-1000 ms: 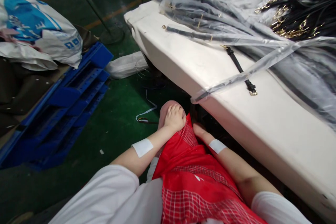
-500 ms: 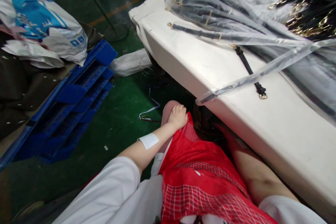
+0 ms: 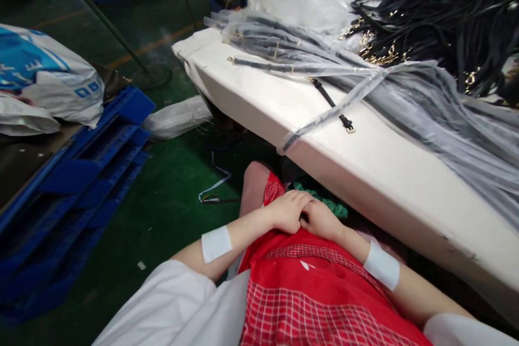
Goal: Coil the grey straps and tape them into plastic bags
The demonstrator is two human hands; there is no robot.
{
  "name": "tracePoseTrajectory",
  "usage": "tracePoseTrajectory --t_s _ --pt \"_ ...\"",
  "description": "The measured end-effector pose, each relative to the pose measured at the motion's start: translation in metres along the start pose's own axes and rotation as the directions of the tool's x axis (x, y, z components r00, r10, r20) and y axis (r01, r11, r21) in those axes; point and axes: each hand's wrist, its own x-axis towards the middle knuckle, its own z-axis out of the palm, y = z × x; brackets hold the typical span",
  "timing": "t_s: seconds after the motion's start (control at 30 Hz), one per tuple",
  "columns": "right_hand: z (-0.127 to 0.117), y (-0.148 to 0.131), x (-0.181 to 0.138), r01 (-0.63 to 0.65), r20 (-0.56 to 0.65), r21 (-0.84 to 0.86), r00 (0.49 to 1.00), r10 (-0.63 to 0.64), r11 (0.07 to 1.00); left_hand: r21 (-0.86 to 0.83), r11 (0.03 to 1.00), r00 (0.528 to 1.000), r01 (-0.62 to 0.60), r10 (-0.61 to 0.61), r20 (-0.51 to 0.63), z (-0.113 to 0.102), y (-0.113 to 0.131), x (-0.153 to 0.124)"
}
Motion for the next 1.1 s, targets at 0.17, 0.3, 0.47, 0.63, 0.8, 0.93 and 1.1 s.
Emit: tracePoseTrajectory --t_s 0.17,0.3,0.47,0.63,0.8,0.93,1.1 --pt "-0.008 -0.007 -0.015 0.139 -0.098 0.015 0.986 -0.137 0.99 -0.113 0.986 0.992 0.12 -0.123 -0.024 0.009 0.011 -0.008" --pt "-0.021 -0.001 -0.03 0.111 -0.253 0.029 0.962 -0.1 0.993 -0.191 0.948 0.961 0.256 -0.271 -0.057 0.014 -0.004 0.004" --pt "-0.033 0.038 -0.061 -0.135 -0.476 0.117 0.862 0.175 0.984 -0.463 0.781 0.839 0.42 -0.528 -0.131 -0.012 -0.048 0.002" --pt "-0.018 0.068 -0.07 -0.234 -0.412 0.224 0.857 0.31 0.946 -0.731 0.561 0.791 0.389 -0.609 -0.046 -0.031 -0.074 -0.014" --pt "-0.003 0.069 -0.065 -0.211 -0.35 0.36 0.872 0.341 0.909 -0.845 0.433 0.823 0.313 -0.568 0.014 -0.027 -0.062 -0.017" --pt "-0.006 0.075 -0.064 -0.222 -0.323 0.525 0.841 0.433 0.822 -0.861 0.413 0.871 0.298 -0.486 0.069 -0.034 -0.043 -0.025" --pt "-0.015 0.078 -0.06 -0.134 -0.193 0.815 0.855 0.482 0.564 -0.771 0.542 0.925 0.334 -0.346 0.158 -0.056 -0.025 -0.036"
